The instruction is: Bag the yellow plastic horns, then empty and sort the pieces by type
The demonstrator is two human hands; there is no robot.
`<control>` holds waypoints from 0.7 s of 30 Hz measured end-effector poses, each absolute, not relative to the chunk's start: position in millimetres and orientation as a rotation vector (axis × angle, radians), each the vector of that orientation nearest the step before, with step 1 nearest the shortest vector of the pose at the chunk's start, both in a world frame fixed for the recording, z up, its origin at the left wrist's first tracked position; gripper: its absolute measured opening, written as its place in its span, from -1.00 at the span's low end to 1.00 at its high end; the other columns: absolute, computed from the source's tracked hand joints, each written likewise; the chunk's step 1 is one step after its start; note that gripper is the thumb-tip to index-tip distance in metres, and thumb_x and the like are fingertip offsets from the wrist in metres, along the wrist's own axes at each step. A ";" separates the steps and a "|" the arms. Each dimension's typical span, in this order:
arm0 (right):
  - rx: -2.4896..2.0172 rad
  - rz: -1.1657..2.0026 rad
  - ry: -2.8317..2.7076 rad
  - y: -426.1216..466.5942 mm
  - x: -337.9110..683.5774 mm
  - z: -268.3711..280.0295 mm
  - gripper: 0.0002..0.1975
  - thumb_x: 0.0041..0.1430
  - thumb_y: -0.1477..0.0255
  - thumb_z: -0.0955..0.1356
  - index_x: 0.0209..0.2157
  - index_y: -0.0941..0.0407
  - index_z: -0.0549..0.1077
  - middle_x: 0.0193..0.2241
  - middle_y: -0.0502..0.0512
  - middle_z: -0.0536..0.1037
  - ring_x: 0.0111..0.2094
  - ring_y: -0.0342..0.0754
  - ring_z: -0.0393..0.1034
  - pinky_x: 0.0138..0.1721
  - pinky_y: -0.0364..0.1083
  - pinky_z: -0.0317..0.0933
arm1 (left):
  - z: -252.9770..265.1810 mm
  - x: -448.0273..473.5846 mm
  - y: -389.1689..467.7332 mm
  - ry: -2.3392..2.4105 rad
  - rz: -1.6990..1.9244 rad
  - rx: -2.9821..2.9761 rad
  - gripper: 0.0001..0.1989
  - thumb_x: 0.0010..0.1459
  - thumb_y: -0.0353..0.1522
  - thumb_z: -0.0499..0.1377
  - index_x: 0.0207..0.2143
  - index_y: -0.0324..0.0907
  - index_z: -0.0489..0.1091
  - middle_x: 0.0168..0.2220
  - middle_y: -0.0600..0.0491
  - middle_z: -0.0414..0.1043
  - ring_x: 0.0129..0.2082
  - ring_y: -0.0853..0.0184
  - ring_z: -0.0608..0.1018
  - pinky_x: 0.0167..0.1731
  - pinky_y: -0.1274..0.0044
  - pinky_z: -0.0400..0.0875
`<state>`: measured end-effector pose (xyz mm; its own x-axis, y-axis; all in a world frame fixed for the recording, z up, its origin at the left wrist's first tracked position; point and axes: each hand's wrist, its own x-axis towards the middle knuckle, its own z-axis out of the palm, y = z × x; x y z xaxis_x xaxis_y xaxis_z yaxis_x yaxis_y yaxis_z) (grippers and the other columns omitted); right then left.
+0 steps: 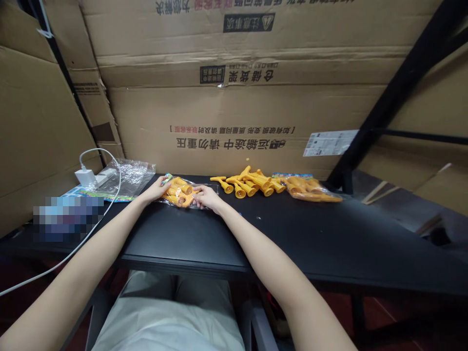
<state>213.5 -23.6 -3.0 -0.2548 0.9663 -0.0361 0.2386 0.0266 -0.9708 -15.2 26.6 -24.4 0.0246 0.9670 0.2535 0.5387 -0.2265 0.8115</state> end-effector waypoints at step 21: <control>-0.947 0.932 -1.874 -24.6 221.0 5.2 -0.68 0.06 0.17 0.33 -0.49 0.15 0.46 -0.45 0.04 0.52 -0.39 -0.14 0.36 -0.33 -0.17 0.22 | -24.1 -16.3 30.4 1.806 1.182 2.028 -0.63 0.01 -0.51 0.02 -0.12 -0.12 0.37 0.02 -0.09 0.38 0.13 0.10 0.33 0.16 0.12 0.07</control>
<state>221.0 -24.6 5.2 -0.3819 0.8629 0.3310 0.2565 0.4431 -0.8590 -16.3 30.4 -24.1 -0.0537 0.9000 0.4326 0.7568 -0.2460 0.6056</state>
